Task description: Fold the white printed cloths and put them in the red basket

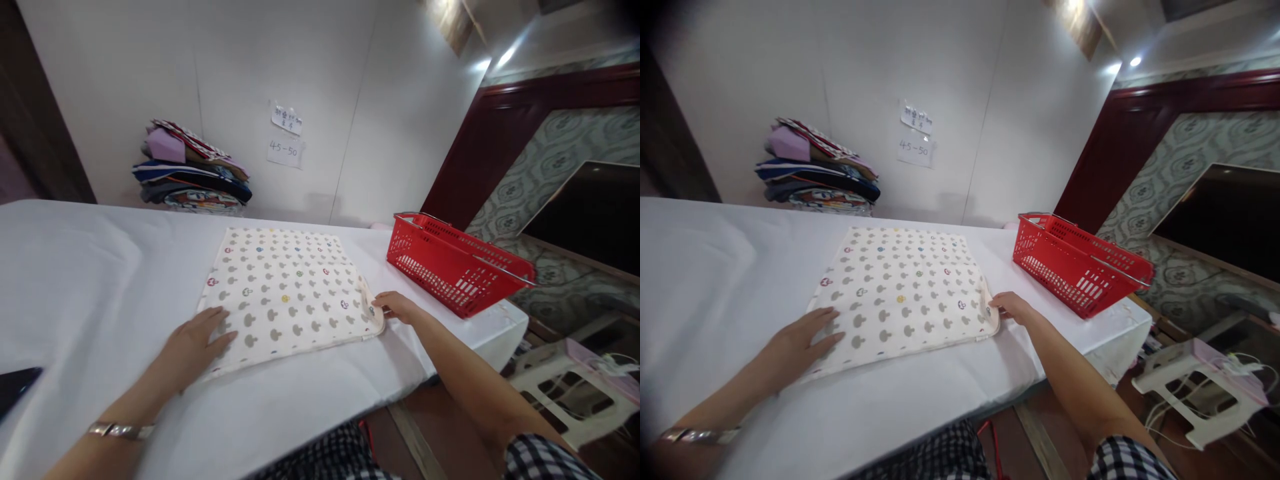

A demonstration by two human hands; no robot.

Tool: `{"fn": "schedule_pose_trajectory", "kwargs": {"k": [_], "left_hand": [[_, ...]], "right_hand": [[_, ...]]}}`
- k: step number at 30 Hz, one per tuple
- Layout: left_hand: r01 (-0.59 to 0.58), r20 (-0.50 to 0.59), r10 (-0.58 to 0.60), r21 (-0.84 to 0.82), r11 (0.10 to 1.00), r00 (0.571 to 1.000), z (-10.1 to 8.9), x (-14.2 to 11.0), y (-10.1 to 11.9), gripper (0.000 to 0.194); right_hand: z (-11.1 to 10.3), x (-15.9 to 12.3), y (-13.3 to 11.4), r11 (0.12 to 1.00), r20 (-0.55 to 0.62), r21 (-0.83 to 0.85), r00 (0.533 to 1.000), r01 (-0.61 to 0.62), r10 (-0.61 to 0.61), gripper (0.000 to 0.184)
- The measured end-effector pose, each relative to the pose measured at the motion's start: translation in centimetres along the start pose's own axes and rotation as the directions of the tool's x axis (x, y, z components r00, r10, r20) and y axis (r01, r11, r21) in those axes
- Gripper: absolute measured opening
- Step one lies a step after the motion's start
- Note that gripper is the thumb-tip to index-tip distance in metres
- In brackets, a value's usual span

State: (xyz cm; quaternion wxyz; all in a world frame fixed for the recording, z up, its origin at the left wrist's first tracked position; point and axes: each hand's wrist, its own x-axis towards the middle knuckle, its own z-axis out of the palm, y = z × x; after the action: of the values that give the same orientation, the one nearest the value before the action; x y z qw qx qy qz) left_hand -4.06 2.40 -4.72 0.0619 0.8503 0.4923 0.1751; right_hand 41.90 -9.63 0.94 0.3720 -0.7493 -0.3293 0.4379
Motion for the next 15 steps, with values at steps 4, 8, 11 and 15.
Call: {"fn": "schedule_pose_trajectory", "kwargs": {"k": [4,8,11,15], "left_hand": [[0.010,-0.004,-0.010,-0.011,1.000,1.000,0.1,-0.1,-0.1,0.065],[0.002,-0.021,-0.002,-0.015,1.000,1.000,0.2,-0.1,-0.2,0.064],[-0.006,-0.026,0.006,-0.019,1.000,1.000,0.4,-0.1,-0.4,0.063],[0.003,-0.012,-0.003,-0.018,1.000,1.000,0.3,-0.1,-0.4,0.063]], "right_hand": [[-0.3,0.4,0.5,0.999,0.049,0.030,0.999,-0.024,0.023,0.011],[-0.4,0.5,0.9,0.998,0.070,0.054,0.997,-0.029,0.025,0.012],[-0.6,0.3,1.1,0.996,0.076,0.090,0.997,-0.018,0.011,0.014],[-1.5,-0.1,1.6,0.991,0.049,0.135,0.999,0.006,-0.013,0.013]]}}
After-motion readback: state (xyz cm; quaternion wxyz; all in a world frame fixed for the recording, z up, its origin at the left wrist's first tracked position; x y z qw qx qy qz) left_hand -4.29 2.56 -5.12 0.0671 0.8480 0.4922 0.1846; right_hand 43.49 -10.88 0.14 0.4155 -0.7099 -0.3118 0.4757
